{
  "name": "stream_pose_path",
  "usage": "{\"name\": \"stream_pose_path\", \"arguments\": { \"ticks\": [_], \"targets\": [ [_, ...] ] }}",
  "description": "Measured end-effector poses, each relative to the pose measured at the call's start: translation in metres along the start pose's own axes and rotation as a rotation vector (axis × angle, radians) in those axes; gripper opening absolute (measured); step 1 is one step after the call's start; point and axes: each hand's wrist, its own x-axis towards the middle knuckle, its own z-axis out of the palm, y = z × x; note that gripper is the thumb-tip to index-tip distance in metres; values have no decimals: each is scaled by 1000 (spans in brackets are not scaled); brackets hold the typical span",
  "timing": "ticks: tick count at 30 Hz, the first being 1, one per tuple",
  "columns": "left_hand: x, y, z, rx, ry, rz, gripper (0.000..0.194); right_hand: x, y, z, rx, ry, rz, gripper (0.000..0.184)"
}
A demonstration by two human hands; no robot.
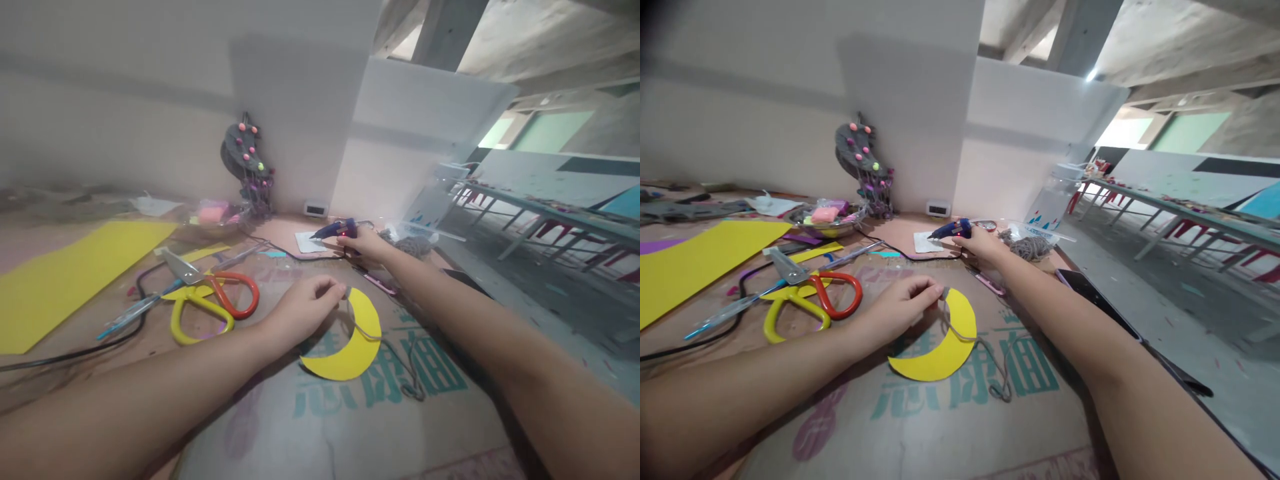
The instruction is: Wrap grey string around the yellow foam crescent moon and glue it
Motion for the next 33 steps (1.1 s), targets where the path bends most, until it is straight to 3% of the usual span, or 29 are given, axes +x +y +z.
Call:
{"name": "stream_pose_path", "arguments": {
  "ticks": [4,9,11,14,19,21,23,29,33],
  "targets": [
    [0,-2,0,-19,4,4,30,-19,-2,-18,-62,9,-26,34],
    [-1,2,-1,25,20,42,30,-86,-19,-35,-19,53,-86,34],
    [-2,3,-1,40,23,50,30,-115,-27,-37,173,-64,-17,34],
    [-1,1,-1,57,39,48,31,-144,-34,-39,325,-366,108,35],
    [3,-4,-2,43,104,65,31,-154,-41,-47,391,-657,148,32],
    [4,-5,-3,45,113,47,32,-156,-46,-50,389,-712,131,27],
    [4,-4,-4,60,107,32,34,-159,-51,-51,284,-647,38,22],
    [0,-2,-2,132,48,40,36,-166,-52,-43,-355,-115,-379,17],
    [-2,0,-2,161,25,14,35,-164,-44,-41,-431,5,-493,17]
  ]
}}
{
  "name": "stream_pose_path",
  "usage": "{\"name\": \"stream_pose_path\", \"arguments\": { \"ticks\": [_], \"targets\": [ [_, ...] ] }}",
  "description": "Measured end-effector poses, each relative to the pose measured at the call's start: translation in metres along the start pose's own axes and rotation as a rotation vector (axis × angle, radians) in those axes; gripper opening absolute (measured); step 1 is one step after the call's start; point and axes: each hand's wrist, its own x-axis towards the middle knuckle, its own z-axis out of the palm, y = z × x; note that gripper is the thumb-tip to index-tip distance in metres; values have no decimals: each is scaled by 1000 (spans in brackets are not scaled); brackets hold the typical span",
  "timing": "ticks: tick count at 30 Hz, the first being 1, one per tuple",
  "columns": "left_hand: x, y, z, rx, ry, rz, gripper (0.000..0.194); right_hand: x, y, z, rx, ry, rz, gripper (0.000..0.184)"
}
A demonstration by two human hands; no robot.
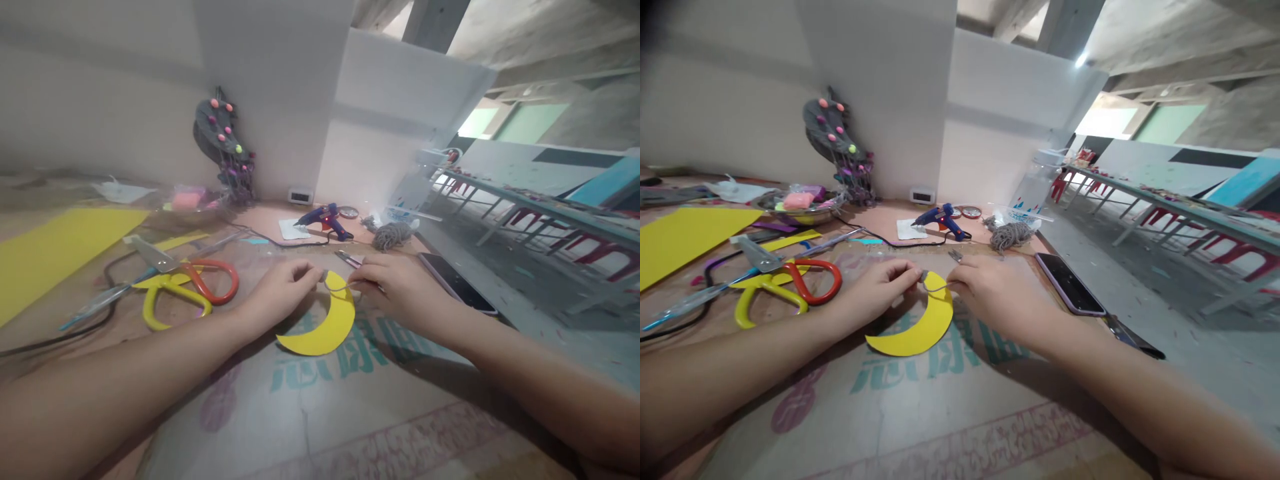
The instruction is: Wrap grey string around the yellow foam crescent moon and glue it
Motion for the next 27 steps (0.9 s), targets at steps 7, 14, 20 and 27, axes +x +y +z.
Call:
{"name": "stream_pose_path", "arguments": {
  "ticks": [7,14,20,27],
  "targets": [
    [-1,2,-1,52,-53,46,35,2,-13,-14,218,131,10,16],
    [-3,3,0,-2,-94,-2,35,10,14,-10,178,199,155,21],
    [-2,0,0,-2,-85,-36,37,14,38,5,246,56,307,22],
    [-2,3,0,26,-80,-4,37,13,14,7,1044,-136,436,53]
  ]
}}
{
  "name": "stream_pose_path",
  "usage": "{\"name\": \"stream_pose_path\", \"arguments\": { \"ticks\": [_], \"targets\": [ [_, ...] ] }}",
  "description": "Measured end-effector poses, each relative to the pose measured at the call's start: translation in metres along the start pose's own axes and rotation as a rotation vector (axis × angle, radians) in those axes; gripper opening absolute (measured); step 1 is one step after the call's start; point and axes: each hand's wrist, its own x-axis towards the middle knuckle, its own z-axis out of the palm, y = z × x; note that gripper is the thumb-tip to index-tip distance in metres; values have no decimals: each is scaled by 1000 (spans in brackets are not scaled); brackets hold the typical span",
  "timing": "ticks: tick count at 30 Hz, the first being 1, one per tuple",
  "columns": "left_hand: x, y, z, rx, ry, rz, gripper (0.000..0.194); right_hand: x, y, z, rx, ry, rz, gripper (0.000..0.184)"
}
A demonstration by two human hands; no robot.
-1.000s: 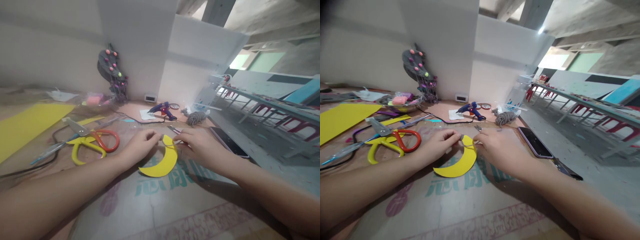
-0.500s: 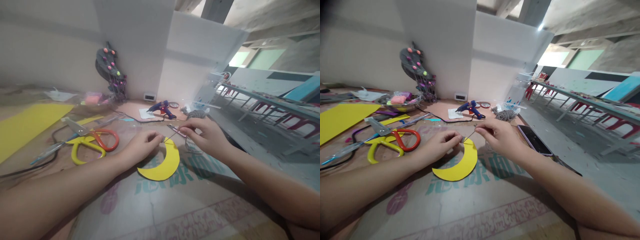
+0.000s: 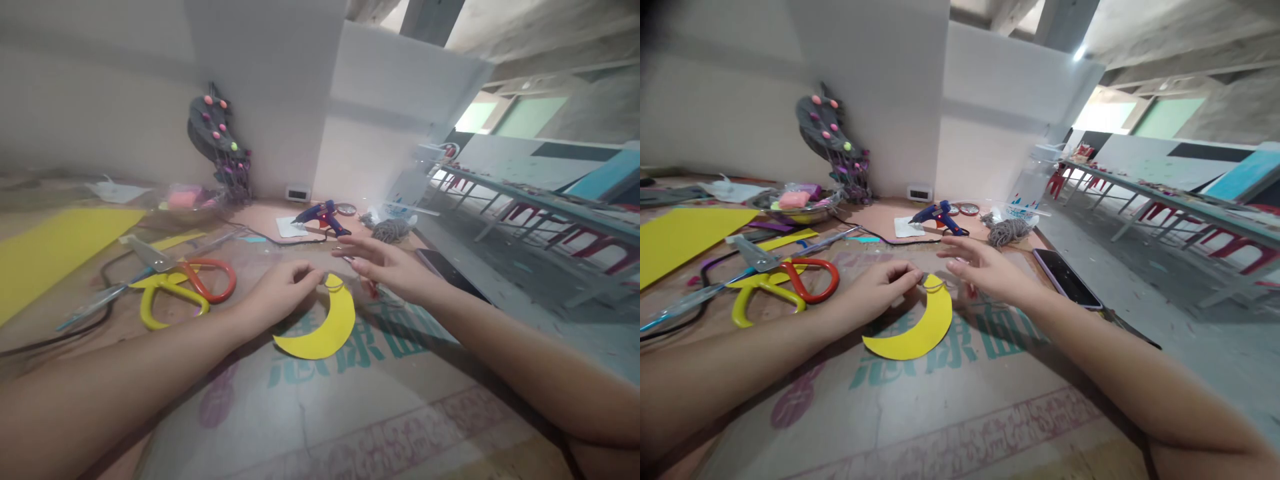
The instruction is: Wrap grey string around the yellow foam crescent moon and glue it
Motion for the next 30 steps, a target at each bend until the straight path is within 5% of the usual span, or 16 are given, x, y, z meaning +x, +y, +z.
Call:
{"name": "stream_pose_path", "arguments": {
  "ticks": [4,10,13,20,30],
  "targets": [
    [1,0,-1,17,5,10,37,-1,-1,8,9,-147,54,51],
    [-1,-1,0,-1,-3,12,37,-5,-12,6,-605,105,-101,10],
    [-1,-1,0,8,4,24,36,-11,-16,12,-735,114,-237,8],
    [0,0,0,126,-41,125,34,-13,2,31,-634,126,-439,14],
    [-2,2,0,107,-92,76,34,-4,-8,16,-653,262,-293,10]
  ]
}}
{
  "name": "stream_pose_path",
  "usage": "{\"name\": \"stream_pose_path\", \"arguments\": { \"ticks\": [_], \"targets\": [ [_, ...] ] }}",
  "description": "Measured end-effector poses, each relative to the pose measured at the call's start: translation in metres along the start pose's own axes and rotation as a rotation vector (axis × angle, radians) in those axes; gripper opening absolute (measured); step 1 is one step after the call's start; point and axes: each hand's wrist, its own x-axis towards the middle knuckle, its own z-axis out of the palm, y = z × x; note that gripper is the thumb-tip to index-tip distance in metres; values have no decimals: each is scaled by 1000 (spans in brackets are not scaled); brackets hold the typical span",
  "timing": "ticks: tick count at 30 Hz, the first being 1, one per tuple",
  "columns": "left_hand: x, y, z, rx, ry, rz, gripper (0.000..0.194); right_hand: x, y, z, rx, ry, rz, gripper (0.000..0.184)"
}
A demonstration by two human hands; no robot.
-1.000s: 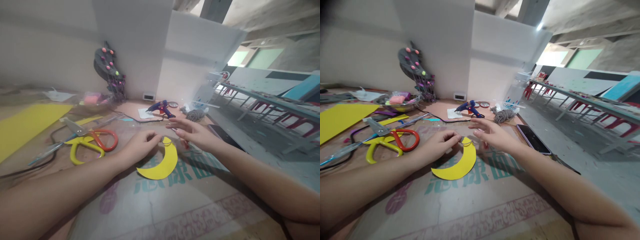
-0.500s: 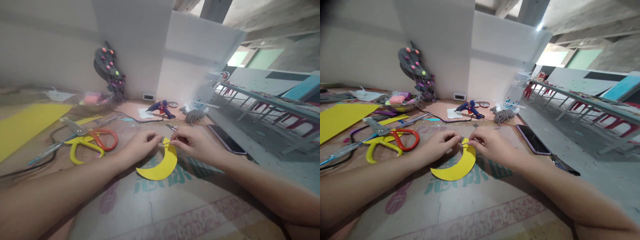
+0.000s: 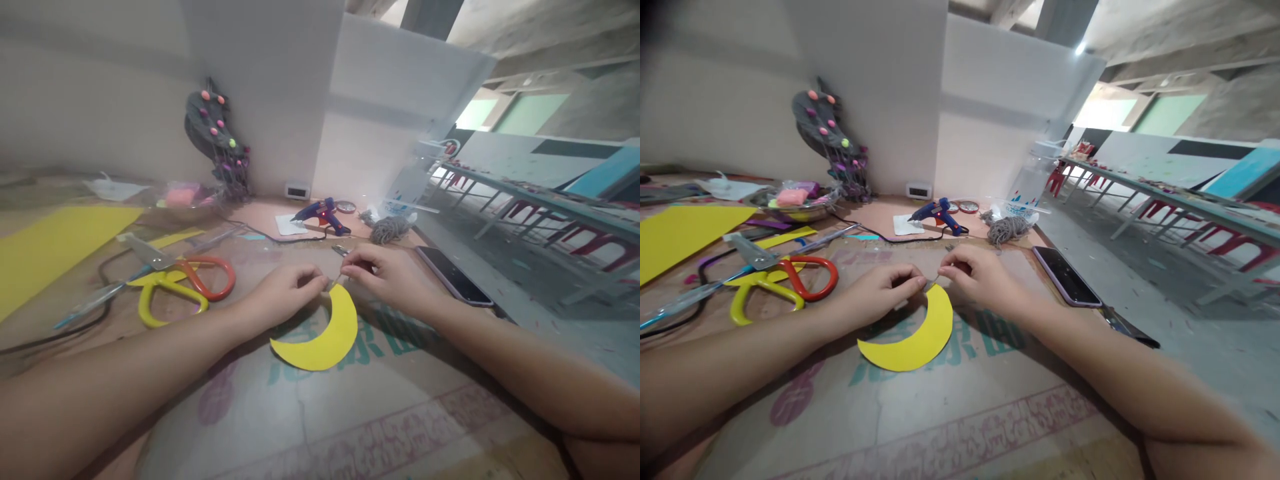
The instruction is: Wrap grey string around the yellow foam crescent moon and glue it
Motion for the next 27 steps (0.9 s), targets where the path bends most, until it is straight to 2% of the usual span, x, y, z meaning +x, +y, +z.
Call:
{"name": "stream_pose_path", "arguments": {
  "ticks": [7,11,18,22,27],
  "targets": [
    [1,-2,0,-35,0,-12,34,8,20,-8,68,-185,-21,12],
    [1,-2,0,-38,-1,-7,35,9,24,-8,70,-230,19,12],
    [0,-2,0,-25,-40,-18,37,6,17,1,73,-128,94,9],
    [1,-3,0,-37,-66,-36,37,2,25,14,136,-61,91,13],
    [2,-4,0,9,-78,19,35,-2,35,32,164,-11,53,11]
  ]
}}
